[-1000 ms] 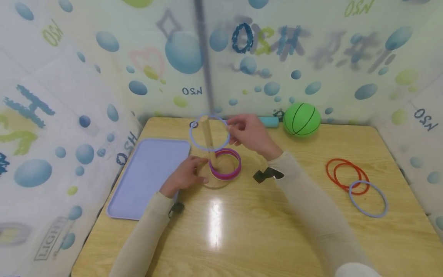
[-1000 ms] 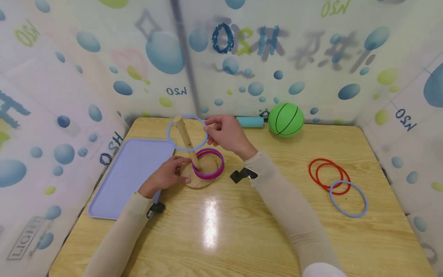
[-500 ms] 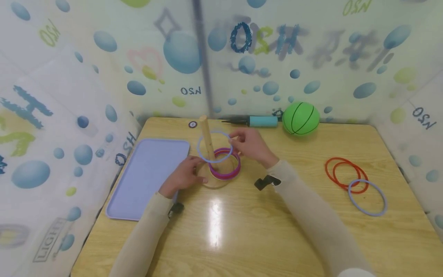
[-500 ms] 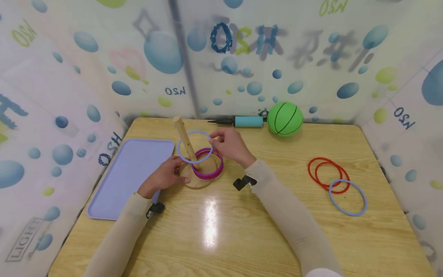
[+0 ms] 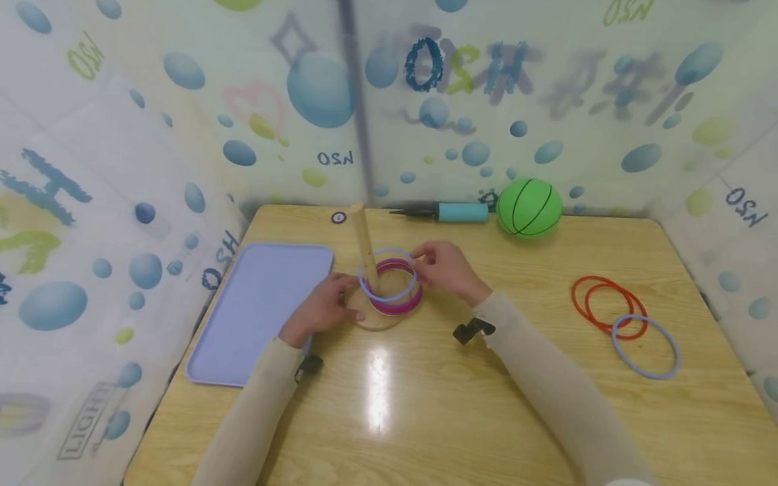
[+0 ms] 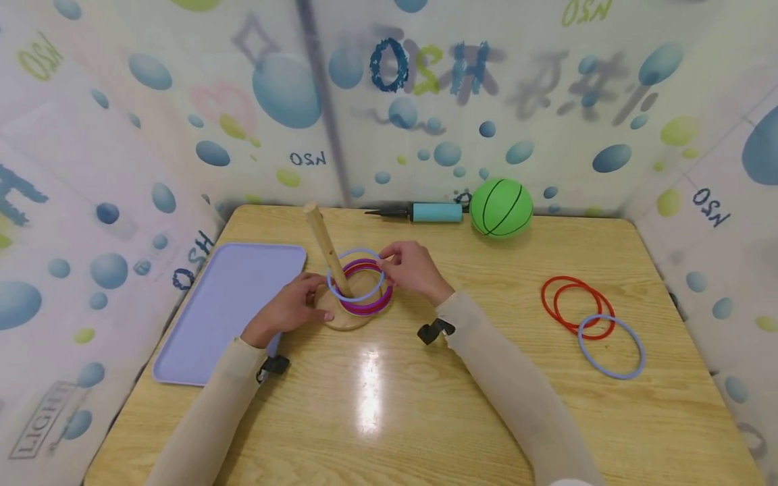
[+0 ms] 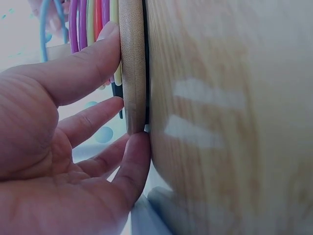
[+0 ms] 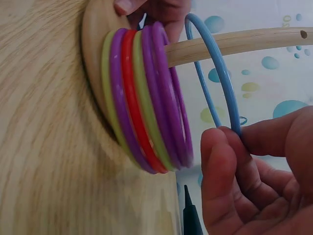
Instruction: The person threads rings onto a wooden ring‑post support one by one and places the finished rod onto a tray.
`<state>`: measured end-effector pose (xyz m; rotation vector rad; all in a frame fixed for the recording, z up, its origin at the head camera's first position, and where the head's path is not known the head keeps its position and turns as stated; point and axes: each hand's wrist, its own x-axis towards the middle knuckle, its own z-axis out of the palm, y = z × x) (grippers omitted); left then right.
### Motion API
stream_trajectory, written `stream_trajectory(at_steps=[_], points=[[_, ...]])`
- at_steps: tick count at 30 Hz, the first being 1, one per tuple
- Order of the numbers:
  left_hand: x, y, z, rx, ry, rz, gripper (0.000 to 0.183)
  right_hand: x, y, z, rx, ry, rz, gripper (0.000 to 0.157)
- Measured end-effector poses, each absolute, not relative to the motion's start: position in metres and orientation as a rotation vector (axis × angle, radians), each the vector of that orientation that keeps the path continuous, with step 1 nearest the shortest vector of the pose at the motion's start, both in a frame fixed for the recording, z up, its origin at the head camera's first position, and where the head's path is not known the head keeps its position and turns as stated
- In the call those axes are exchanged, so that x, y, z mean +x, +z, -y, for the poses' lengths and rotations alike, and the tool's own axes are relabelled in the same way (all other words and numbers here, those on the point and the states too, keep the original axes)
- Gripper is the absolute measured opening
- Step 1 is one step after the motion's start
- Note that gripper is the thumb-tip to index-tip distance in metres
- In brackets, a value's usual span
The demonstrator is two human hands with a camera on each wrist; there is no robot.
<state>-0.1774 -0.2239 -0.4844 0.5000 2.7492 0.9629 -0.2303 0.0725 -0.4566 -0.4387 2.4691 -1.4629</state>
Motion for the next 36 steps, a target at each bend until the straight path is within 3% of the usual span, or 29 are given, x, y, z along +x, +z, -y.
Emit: stream_trajectory(at_steps=[24, 36], points=[[-0.175, -0.479, 0.221, 0.513, 0.939, -2.743, 0.075, -0.225, -0.475, -0.082, -0.487, -1.232, -2.69, 0.022], [-0.177, -0.485, 0.224, 0.493, 0.956, -2.741, 0.076, -0.213, -0.488, -0.122, -0.639, -1.196, -2.772, 0.019]])
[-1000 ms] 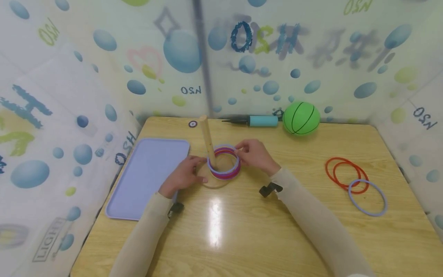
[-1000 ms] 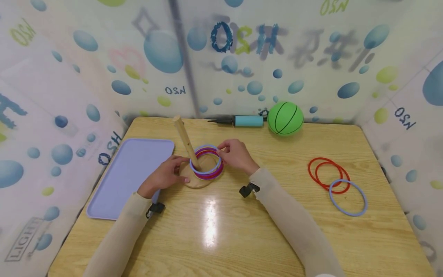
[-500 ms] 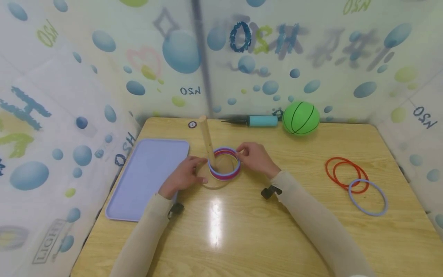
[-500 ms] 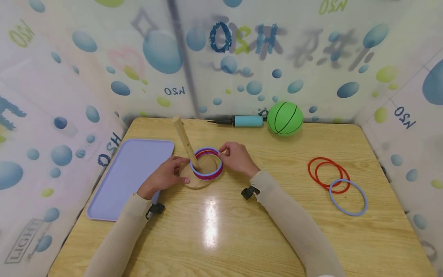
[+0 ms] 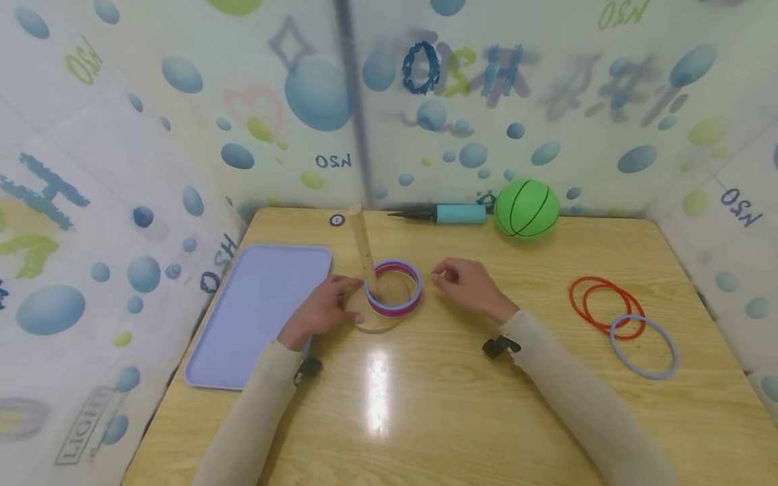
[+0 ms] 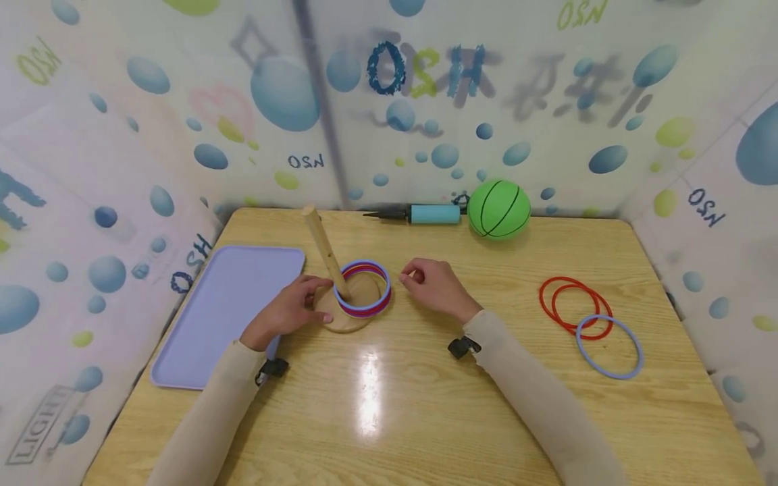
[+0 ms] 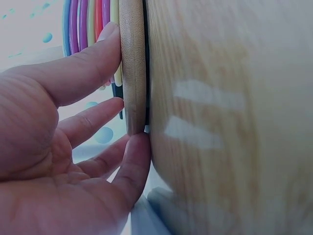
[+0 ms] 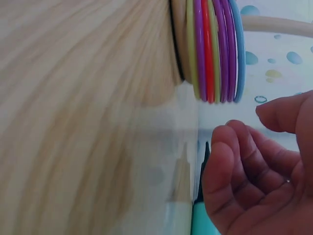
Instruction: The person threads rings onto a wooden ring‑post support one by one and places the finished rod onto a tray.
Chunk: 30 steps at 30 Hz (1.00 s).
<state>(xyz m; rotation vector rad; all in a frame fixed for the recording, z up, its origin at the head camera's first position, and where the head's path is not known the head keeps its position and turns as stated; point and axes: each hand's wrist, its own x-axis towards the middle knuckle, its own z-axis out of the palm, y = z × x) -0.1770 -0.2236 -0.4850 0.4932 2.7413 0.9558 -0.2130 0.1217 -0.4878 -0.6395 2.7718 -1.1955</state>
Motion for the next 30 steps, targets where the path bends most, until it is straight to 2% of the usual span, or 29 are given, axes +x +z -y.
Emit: stream_trajectory(at_steps=[17, 30], points=[[-0.174, -0.48, 0.222, 0.496, 0.957, -2.746, 0.076, -0.177, -0.491, -0.213, -0.609, -1.234, -2.754, 0.024], [-0.174, -0.482, 0.221, 0.475, 0.971, -2.733, 0.076, -0.146, -0.482, -0.289, -0.406, -1.202, -2.917, 0.027]])
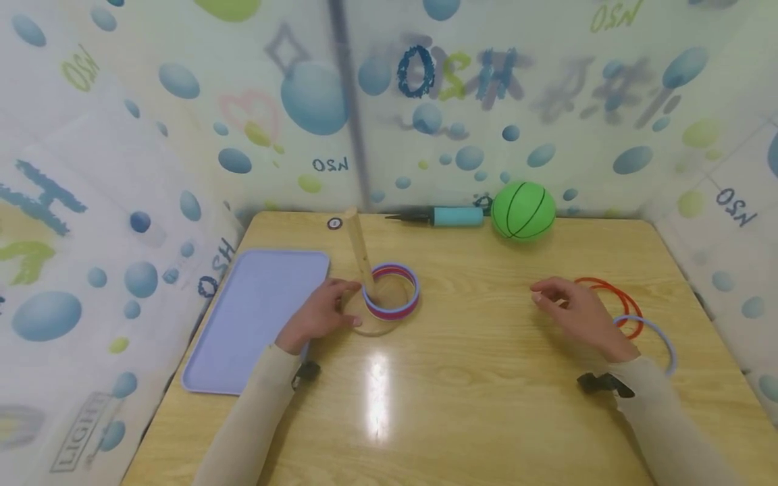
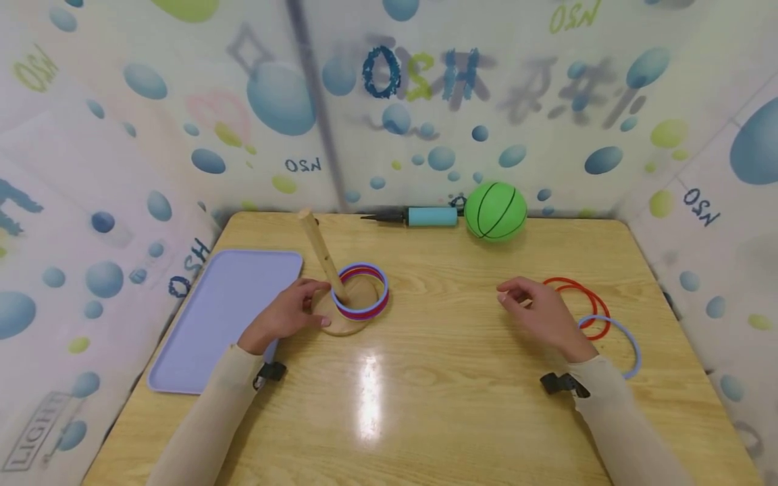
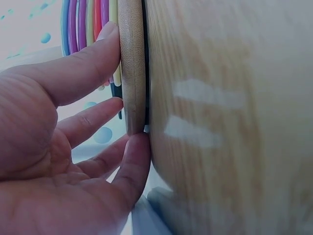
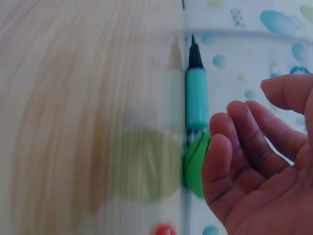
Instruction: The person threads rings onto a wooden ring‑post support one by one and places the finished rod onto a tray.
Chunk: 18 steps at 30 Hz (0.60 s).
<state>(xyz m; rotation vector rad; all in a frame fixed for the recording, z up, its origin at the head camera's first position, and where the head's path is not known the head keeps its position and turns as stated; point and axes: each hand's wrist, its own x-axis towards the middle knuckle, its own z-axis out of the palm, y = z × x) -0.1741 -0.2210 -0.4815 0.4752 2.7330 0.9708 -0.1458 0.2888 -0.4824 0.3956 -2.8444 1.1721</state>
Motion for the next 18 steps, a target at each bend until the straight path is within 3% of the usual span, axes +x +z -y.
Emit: stream_trajectory(at_steps=[18], points=[[-0.173, -0.479, 0.221, 0.441, 0.975, -2.709, 0.076, -0.113, -0.488, -0.39, 0.053, 1.127, 2.785, 0.034]])
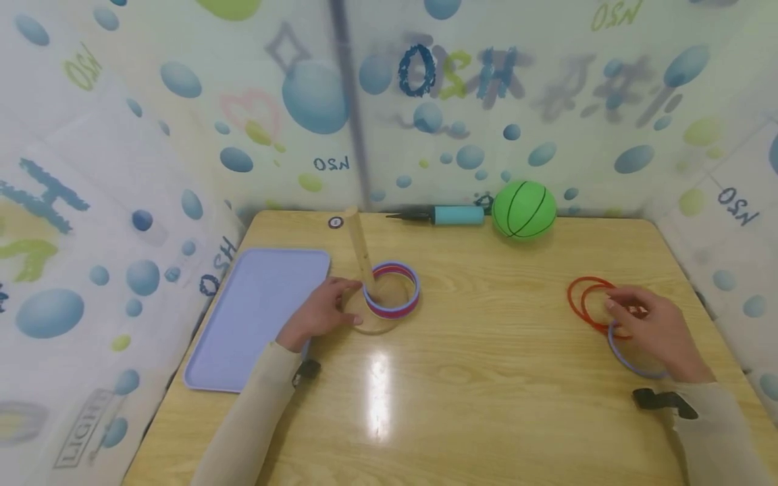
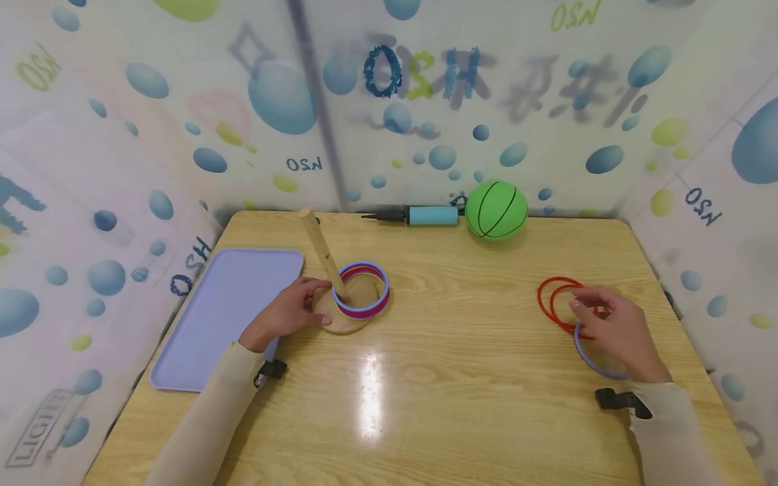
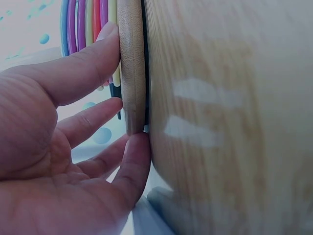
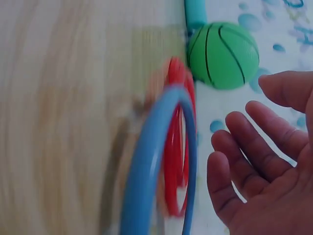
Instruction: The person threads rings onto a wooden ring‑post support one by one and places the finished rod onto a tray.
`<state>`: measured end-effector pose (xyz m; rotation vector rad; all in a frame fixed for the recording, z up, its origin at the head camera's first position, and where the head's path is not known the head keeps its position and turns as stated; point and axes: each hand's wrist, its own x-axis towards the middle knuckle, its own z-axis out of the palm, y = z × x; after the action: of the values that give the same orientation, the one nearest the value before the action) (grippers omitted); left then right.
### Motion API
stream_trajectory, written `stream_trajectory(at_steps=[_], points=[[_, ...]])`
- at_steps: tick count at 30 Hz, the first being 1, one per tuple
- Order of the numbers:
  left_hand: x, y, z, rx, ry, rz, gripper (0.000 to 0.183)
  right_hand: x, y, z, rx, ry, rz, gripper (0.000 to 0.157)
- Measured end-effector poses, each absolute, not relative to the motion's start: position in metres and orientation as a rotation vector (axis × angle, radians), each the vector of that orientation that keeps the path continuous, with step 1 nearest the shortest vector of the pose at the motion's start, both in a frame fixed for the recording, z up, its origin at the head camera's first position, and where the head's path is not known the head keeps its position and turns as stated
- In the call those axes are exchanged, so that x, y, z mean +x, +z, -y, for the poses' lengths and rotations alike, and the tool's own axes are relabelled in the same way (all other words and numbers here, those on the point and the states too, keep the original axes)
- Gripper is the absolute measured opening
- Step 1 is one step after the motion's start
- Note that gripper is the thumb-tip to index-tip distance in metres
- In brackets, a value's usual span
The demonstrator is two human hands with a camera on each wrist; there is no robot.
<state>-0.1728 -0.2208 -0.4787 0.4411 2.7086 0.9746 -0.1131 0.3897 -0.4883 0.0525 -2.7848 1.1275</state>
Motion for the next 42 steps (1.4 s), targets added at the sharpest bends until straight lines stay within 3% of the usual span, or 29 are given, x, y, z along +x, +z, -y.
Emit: stream_trajectory(at_steps=[13, 25, 42], points=[[-0.176, -0.481, 0.221, 0.463, 0.962, -2.71, 0.077, -0.109, -0.501, -0.433, 0.074, 0.936, 2.853, 0.037], [-0.175, -0.484, 0.223, 0.433, 0.987, -2.696, 0.077, -0.115, -0.502, -0.432, 0.197, 0.713, 2.898, 0.018], [-0.174, -0.482, 0.223, 0.424, 0.975, -2.701, 0.076, -0.122, -0.481, -0.427, 0.328, 0.766, 2.941, 0.017]])
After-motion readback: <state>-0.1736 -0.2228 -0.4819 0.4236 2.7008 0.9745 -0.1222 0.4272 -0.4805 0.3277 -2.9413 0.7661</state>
